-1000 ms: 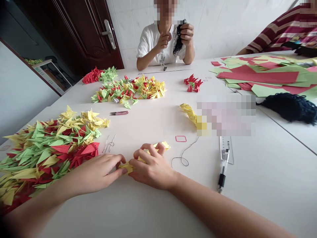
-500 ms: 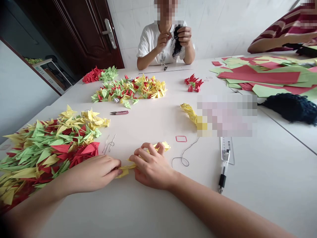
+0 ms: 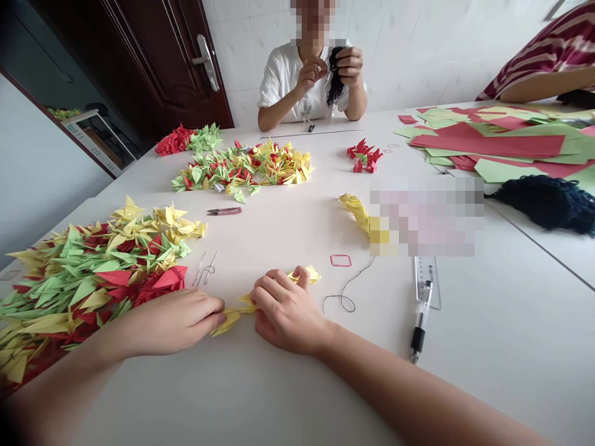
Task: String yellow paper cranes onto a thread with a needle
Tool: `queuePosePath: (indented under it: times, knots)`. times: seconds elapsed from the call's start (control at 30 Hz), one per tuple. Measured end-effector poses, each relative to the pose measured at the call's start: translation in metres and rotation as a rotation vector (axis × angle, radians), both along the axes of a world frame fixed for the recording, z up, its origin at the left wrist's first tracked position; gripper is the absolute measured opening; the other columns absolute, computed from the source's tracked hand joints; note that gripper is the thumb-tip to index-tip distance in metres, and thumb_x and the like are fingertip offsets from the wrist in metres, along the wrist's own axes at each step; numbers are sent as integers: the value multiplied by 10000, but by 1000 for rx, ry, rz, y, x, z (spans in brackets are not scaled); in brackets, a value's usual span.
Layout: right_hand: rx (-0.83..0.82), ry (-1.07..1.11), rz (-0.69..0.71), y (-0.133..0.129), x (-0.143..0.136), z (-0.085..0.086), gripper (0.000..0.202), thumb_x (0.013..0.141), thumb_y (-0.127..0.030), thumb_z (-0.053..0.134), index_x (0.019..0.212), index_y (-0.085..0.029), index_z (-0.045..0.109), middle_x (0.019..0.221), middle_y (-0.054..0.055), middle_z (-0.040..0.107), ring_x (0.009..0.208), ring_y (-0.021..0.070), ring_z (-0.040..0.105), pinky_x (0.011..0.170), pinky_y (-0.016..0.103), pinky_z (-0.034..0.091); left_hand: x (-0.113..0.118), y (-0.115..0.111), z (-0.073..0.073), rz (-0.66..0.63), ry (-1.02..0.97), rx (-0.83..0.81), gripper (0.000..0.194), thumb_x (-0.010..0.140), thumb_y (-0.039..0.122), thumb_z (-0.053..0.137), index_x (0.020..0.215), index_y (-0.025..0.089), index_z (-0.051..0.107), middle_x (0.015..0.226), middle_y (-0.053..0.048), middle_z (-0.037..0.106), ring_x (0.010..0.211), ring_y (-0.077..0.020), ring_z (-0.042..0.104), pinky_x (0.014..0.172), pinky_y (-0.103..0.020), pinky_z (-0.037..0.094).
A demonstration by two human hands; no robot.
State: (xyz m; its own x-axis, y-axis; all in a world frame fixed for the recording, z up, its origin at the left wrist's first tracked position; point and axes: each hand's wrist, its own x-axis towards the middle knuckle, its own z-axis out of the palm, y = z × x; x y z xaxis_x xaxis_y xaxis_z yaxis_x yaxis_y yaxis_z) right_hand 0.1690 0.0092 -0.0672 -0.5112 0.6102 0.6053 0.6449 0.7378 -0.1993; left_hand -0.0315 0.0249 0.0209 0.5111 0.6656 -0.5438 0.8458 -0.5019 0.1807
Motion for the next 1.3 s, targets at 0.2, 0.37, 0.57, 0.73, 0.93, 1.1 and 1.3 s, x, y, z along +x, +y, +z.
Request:
queuePosePath:
  times: [0.2, 0.37, 0.57, 0.73, 0.93, 1.1, 1.3]
  knots:
    - [-26, -1, 26, 0, 0, 3, 154, 700, -74, 444, 803, -182, 480, 805, 13, 615, 779, 165, 525, 696, 345, 191, 1, 2, 1, 30, 19, -4, 350, 914, 299, 277, 640, 184, 462, 715, -60, 626, 694, -208, 598, 569, -296, 337]
    - [-31, 1, 53, 0, 1, 3, 179, 655, -72, 439, 788, -184, 480, 823, 17, 617, 775, 164, 519, 693, 345, 183, -1, 6, 1, 78, -44, -38, 343, 911, 330, 284, 683, 185, 495, 782, -66, 638, 775, -210, 610, 608, -289, 371]
    - [-44, 19, 90, 0, 1, 4, 191, 678, -70, 428, 809, -190, 498, 836, 30, 632, 788, 170, 522, 692, 349, 183, 0, 9, -1, 71, -55, -80, 350, 907, 362, 271, 680, 195, 478, 772, -47, 617, 755, -201, 593, 610, -280, 373]
    - [-42, 10, 116, 0, 2, 2, 194, 677, -64, 434, 810, -187, 503, 850, 22, 630, 790, 160, 523, 680, 344, 186, 3, 9, -7, 64, -106, -91, 358, 908, 370, 270, 667, 197, 471, 717, -29, 590, 680, -181, 557, 550, -265, 338]
    - [-66, 3, 119, 0, 1, 4, 162, 690, -161, 498, 851, -177, 513, 838, 18, 625, 782, 164, 516, 693, 340, 206, 3, 10, -14, 103, -183, -136, 374, 900, 442, 323, 688, 193, 506, 648, -2, 556, 541, -140, 482, 476, -253, 301]
    - [-27, -31, 89, -1, 1, 5, 242, 772, -282, 569, 999, -200, 575, 815, 13, 606, 762, 162, 510, 715, 348, 208, 4, 10, -13, 104, -257, -176, 298, 890, 389, 377, 734, 190, 535, 736, -6, 616, 633, -148, 540, 533, -239, 347]
    - [-3, -35, 86, -1, 1, 4, 167, 807, -306, 585, 937, -203, 608, 860, 22, 610, 792, 164, 518, 719, 353, 199, 7, 10, -12, 102, -253, -183, 310, 886, 376, 374, 698, 184, 529, 676, -2, 580, 577, -137, 493, 495, -242, 318]
